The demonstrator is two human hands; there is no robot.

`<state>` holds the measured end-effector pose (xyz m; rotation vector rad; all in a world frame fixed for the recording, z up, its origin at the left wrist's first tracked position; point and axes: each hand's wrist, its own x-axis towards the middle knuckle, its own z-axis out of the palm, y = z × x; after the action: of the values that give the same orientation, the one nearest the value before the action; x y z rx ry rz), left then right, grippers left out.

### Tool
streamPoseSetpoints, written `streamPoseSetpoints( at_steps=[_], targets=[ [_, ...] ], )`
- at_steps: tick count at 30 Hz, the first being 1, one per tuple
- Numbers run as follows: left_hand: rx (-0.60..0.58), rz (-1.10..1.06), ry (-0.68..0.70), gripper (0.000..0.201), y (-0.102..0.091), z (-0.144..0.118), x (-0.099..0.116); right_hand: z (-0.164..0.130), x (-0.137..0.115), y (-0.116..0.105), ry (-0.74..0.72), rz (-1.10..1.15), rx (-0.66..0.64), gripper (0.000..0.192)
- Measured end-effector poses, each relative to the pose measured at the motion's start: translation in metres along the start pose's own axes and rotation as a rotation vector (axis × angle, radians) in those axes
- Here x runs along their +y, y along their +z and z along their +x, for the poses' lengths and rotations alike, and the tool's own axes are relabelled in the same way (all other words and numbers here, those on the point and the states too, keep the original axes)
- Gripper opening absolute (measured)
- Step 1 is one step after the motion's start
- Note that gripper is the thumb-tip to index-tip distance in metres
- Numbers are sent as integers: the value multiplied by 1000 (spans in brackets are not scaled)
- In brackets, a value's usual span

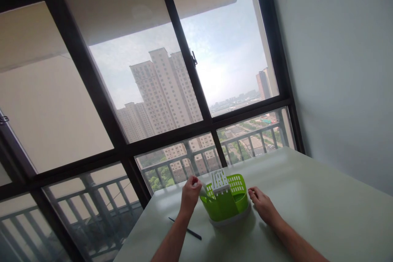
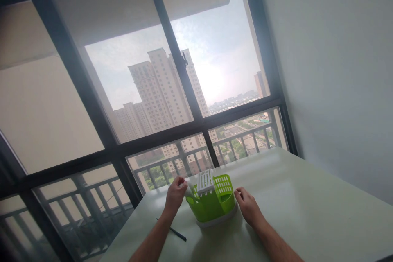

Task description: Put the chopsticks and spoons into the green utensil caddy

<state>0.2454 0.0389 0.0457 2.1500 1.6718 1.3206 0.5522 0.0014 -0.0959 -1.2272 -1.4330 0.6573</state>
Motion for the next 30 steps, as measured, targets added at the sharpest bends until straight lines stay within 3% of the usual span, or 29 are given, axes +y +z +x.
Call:
streamPoseSetpoints(
  at_steps=[4,8,12,18,22,26,30],
  targets=[
    [-80,44,-63,30,-2,9,-12,0,0,1,-10,-3,5,52],
    [-213,111,-51,54,-2,9,-6,0,1,1,-20,-11,5,50],
    [-328,170,-15,41,-1,5,8,0,1,1,-19,-2,6,50],
    [-223,298,-45,27,8,-3,19,0,1,0,-18,5,0,51],
    [-147,270,-59,24,10,-4,21,1,2,-2,-13,-12,1,51],
    [-55,160,-150,30,-18,11,8,0,2,-3,-7,-18,-5,51],
    [23,47,-338,49,-80,28,-29,-1,0,-3,-11,-3,8,51]
  ],
)
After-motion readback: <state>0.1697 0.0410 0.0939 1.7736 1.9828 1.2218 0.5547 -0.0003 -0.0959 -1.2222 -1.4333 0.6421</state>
